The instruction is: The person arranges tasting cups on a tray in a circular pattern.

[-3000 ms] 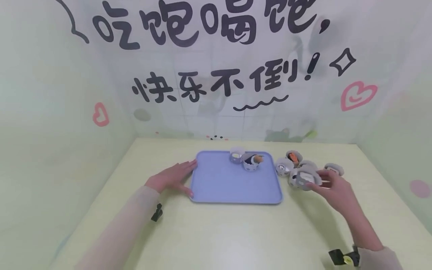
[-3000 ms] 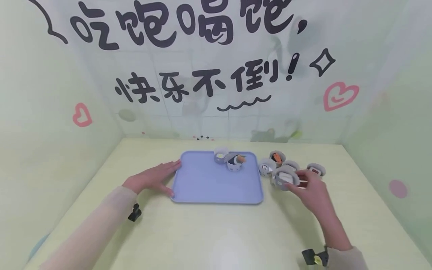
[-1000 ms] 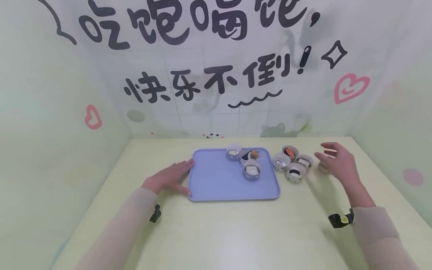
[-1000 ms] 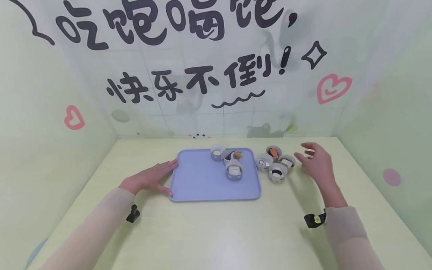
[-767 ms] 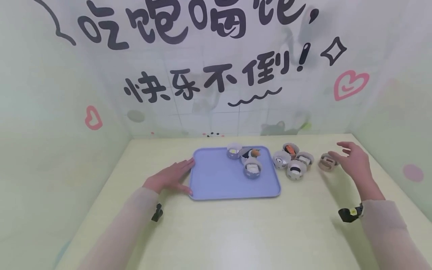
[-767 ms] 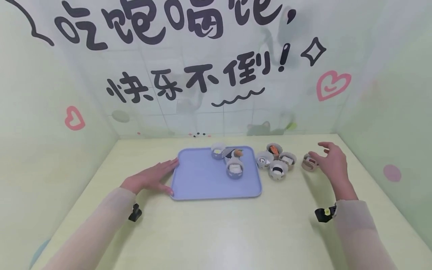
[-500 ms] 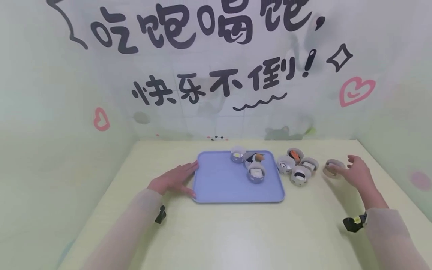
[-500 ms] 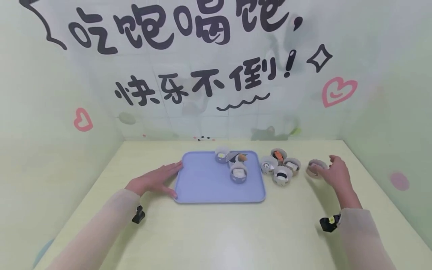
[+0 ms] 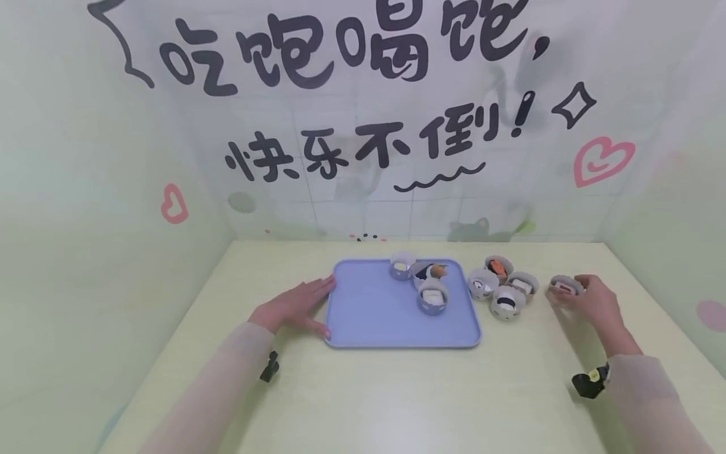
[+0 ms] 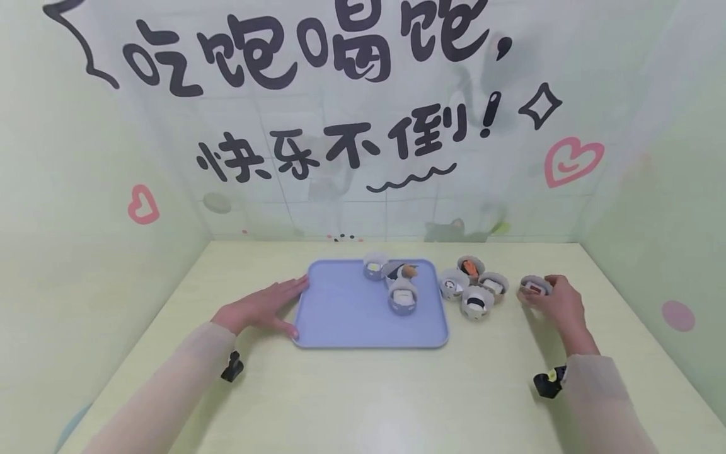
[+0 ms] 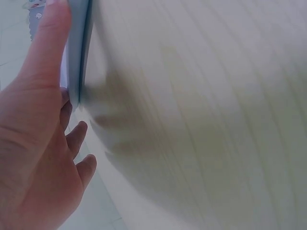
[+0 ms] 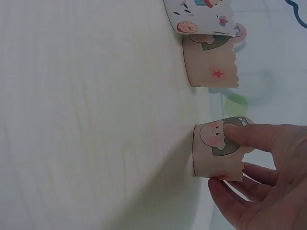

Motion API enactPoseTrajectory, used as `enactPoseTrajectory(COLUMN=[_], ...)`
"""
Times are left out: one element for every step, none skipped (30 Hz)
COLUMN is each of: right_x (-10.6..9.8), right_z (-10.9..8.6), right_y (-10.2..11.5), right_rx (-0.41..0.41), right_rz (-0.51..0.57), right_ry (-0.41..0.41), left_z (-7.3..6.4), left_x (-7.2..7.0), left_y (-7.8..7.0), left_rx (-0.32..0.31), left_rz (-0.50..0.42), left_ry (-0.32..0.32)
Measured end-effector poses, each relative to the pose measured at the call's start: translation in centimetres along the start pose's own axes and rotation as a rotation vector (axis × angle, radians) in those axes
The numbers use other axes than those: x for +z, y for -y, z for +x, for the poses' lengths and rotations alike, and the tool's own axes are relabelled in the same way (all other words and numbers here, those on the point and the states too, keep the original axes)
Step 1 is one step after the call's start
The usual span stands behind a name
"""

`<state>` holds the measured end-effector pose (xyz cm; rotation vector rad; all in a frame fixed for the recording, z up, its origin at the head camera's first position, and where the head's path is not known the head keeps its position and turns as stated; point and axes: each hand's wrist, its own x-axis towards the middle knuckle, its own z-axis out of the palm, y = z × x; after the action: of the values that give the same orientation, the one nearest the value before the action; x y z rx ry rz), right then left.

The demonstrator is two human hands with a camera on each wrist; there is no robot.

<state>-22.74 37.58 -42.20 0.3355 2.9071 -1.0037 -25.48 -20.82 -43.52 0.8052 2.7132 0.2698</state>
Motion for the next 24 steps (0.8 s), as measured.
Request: enactPoseTrajectory(right_x=[0.1, 0.1, 0.1, 0.2, 0.2, 0.2, 0.2, 0.1, 0.1, 0.1, 0.0, 0.0, 0.0, -0.1, -0.1, -0.1, -0.1, -0.2, -0.2, -0.2, -0.3, -0.3, -0.4, -0.5], right_z=[0.0, 0.0, 0.0, 0.1, 0.1, 0.1, 0.1, 0.1, 0.1, 0.1, 0.1, 0.1, 0.0, 0.0, -0.1, -0.2, -0.2, -0.3, -0.4, -0.5, -0.6, -0.7, -0.8, -0.9], right_y=[0.0, -0.1, -0.1, -0.1, -0.1, -0.2, -0.2, -0.2, -0.3, -0.3, -0.4, -0.4, -0.4, -0.5, -0.5, -0.5, -0.5, -0.5, -0.6, -0.6, -0.6, -0.6, -0.5, -0.5], right_rx=[0.004, 0.013, 0.022, 0.028, 0.032, 0.029, 0.028, 0.026, 0.023, 0.021, 0.019, 0.014, 0.011, 0.010, 0.008, 0.004, 0.000, -0.001, -0.004, -0.008, -0.013, -0.024, -0.037, -0.052], right_rz=[-0.003, 0.003, 0.007, 0.010, 0.011, 0.010, 0.009, 0.008, 0.005, 0.005, 0.005, 0.004, 0.002, 0.003, 0.007, 0.011, 0.012, 0.015, 0.017, 0.021, 0.023, 0.019, 0.013, 0.006], right_ry=[-0.004, -0.001, -0.003, -0.005, -0.007, -0.010, -0.013, -0.013, -0.014, -0.015, -0.014, -0.015, -0.018, -0.016, -0.016, -0.017, -0.019, -0.021, -0.024, -0.025, -0.028, -0.038, -0.051, -0.064], left_z=[0.0, 0.0, 0.0, 0.0, 0.0, 0.1, 0.1, 0.1, 0.1, 0.1, 0.2, 0.2, 0.2, 0.2, 0.2, 0.2, 0.2, 0.2, 0.2, 0.2, 0.2, 0.2, 0.3, 0.3], left_x=[0.1, 0.2, 0.2, 0.3, 0.3, 0.3, 0.2, 0.2, 0.1, 0.1, 0.0, 0.0, 0.0, -0.1, -0.1, -0.1, 0.0, 0.0, 0.0, 0.0, 0.0, 0.0, -0.1, -0.1], left_y=[0.0, 0.0, 0.0, 0.0, 0.0, -0.1, -0.1, -0.1, -0.1, -0.2, -0.2, -0.2, -0.2, -0.2, -0.2, -0.2, -0.1, -0.1, -0.1, -0.1, -0.1, -0.1, -0.1, -0.1], left_rx=[-0.002, -0.001, -0.001, 0.000, 0.003, 0.004, 0.005, 0.005, 0.005, 0.006, 0.009, 0.010, 0.010, 0.009, 0.007, 0.006, 0.003, 0.000, -0.002, -0.002, 0.000, 0.005, 0.006, 0.008], left_rz=[0.004, 0.010, 0.012, 0.013, 0.022, 0.024, 0.025, 0.026, 0.024, 0.026, 0.029, 0.026, 0.028, 0.029, 0.029, 0.031, 0.031, 0.029, 0.031, 0.032, 0.033, 0.038, 0.037, 0.040], left_ry=[0.003, 0.005, 0.008, 0.006, 0.004, 0.000, -0.004, -0.006, -0.006, -0.005, -0.003, -0.002, -0.001, 0.001, 0.001, 0.001, 0.001, 0.002, 0.005, 0.007, 0.008, 0.006, 0.005, 0.003])
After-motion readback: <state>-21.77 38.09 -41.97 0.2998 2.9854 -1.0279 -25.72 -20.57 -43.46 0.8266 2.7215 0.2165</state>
